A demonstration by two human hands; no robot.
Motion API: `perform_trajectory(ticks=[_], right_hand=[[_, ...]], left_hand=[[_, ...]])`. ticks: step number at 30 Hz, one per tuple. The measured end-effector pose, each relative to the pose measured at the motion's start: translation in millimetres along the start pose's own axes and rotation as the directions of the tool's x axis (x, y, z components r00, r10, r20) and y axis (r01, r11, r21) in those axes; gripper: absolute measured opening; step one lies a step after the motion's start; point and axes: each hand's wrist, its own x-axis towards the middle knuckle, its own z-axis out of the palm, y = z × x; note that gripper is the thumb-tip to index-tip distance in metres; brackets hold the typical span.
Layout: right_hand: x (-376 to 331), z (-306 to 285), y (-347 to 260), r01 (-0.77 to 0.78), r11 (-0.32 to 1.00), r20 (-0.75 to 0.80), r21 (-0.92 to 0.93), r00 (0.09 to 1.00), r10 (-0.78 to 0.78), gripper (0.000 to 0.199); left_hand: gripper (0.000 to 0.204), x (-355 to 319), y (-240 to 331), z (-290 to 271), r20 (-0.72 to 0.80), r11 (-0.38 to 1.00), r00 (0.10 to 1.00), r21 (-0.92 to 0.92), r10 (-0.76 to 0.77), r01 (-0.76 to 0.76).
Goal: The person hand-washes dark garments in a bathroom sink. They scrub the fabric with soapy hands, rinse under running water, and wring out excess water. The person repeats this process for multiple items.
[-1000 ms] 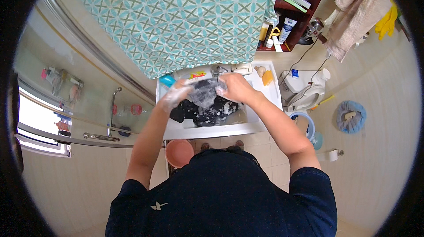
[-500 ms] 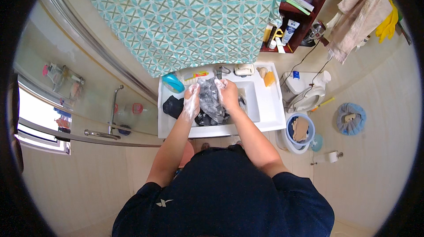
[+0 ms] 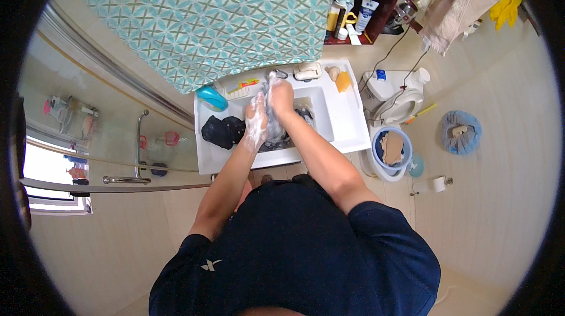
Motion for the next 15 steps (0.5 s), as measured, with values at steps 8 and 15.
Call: perform_trajectory(ticks=[8,15], right_hand=[[-0.4,-4.7,14.2,-0.076,0.980,0.022,0.184,0.997,0.073,0.028],[-10.0,-0.9,17.0,0.169,0.979,0.042,-0.111,0.985,-0.165,0.023]], left_hand=[[0.041,3.6,-16.6,1.5,0.089,0.955,0.975,0.201,0.202,-0.216],[0.023,9.2,-27.2,-3.4,-0.008,0.983,0.990,-0.123,0.139,-0.139]])
